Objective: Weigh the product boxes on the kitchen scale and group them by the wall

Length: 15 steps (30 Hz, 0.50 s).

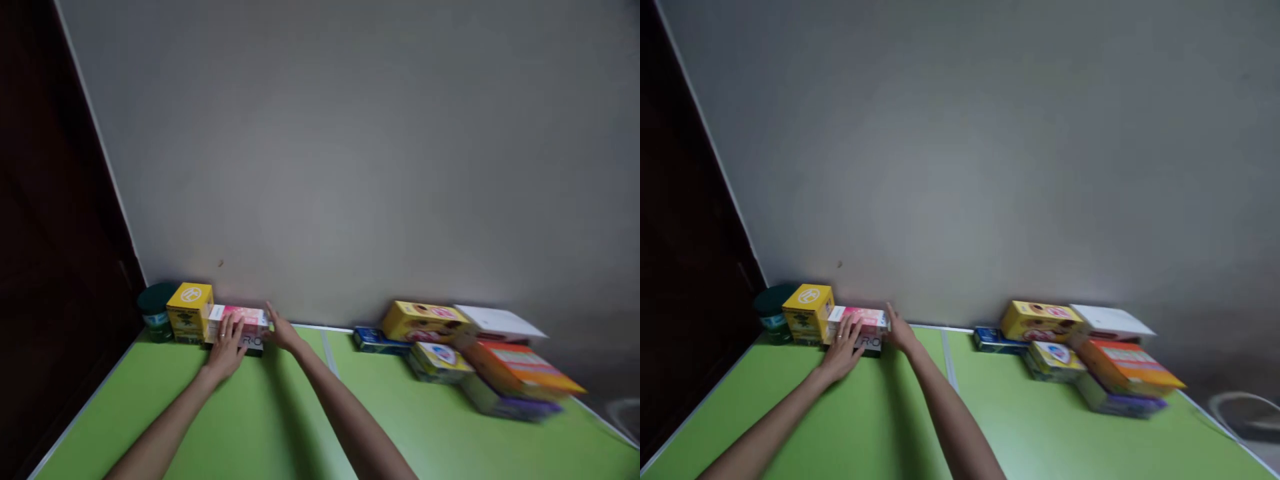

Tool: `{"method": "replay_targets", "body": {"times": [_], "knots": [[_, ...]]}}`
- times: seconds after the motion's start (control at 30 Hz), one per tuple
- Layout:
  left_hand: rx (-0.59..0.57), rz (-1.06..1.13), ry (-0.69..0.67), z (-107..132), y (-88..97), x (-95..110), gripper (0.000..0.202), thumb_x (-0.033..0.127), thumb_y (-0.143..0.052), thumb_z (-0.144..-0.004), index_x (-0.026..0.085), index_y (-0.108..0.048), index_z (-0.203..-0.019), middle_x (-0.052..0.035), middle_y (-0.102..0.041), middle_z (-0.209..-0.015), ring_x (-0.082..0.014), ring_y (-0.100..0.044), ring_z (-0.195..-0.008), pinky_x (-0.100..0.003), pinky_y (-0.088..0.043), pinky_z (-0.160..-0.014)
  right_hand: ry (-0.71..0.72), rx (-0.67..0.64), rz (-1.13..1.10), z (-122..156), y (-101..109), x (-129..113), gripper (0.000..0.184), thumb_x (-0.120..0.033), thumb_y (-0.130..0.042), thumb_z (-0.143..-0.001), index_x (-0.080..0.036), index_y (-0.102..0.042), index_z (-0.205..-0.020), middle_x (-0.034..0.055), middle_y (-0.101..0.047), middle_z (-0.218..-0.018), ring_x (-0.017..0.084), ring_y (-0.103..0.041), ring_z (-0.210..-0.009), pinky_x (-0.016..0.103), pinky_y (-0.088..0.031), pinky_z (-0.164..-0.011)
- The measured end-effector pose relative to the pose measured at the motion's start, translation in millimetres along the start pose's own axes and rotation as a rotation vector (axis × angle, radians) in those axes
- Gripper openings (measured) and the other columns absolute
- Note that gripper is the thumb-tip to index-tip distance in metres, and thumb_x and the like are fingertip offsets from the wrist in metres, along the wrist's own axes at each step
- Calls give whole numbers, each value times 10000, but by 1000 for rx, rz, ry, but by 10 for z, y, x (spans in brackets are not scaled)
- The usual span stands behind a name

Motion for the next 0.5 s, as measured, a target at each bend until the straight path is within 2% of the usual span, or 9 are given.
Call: {"method": "replay_targets", "body": {"times": [0.07,0.13,0.23,0.3,0.4,0.43,0.5], "knots": [[-12,34,-29,67,93,174,637,206,-478,-825,124,-292,-1428,-181,-225,-1543,-318,-99,-1441,-543,-218,-1117,-3,15,6,266,92,-82,862,-136,-699,-709,-167,-271,-1458,224,-414,-1429,337,-555,-1166,456,-415,-967],[-88,115,-80,202,139,455,594,226,-459,-843,126,-328,-1414,-177,-307,-1512,-307,-198,-1423,-531,-221,-1125,8,-9,-18,649,159,-133,747,-189,-665,-757,-178,-338,-1429,198,-452,-1405,286,-615,-1066,401,-451,-919],[-356,327,-124,585,61,1031,562,265,-453,-864,160,-365,-1409,-150,-432,-1449,-289,-360,-1359,-512,-271,-1118,53,-129,-90,1414,201,-161,426,-168,-594,-788,-180,-600,-1213,91,-686,-1102,202,-669,-850,294,-500,-776],[-549,475,-122,914,-55,1468,602,290,-480,-863,182,-330,-1437,-134,-415,-1464,-282,-384,-1347,-494,-298,-1113,76,-198,-139,1969,244,-124,277,-125,-563,-775,-170,-702,-1009,35,-730,-896,178,-665,-778,253,-499,-718],[-720,626,-160,1269,-249,2141,645,266,-502,-849,183,-296,-1454,-133,-368,-1491,-279,-378,-1350,-489,-284,-1123,68,-210,-209,2665,406,83,244,-124,-515,-791,-153,-718,-924,24,-730,-848,173,-658,-776,251,-499,-712],[-745,654,-172,1308,-324,2353,651,249,-503,-841,171,-296,-1454,-138,-353,-1497,-278,-363,-1359,-489,-263,-1132,62,-183,-247,2833,496,197,260,-125,-502,-795,-155,-714,-942,28,-731,-870,177,-660,-800,264,-502,-736],[-756,705,-166,1252,-488,2746,665,217,-515,-815,150,-313,-1445,-139,-324,-1512,-273,-315,-1384,-477,-210,-1153,17,-36,-335,3062,765,526,284,-124,-521,-764,-175,-711,-969,37,-733,-921,190,-663,-864,302,-506,-803]]}}
Point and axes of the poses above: each hand's wrist, its own z-axis away from the middle knuckle, its own y-axis out of the back of the hand, x = y × z, the point moved 7 cm from there along -z, towards the middle knuckle
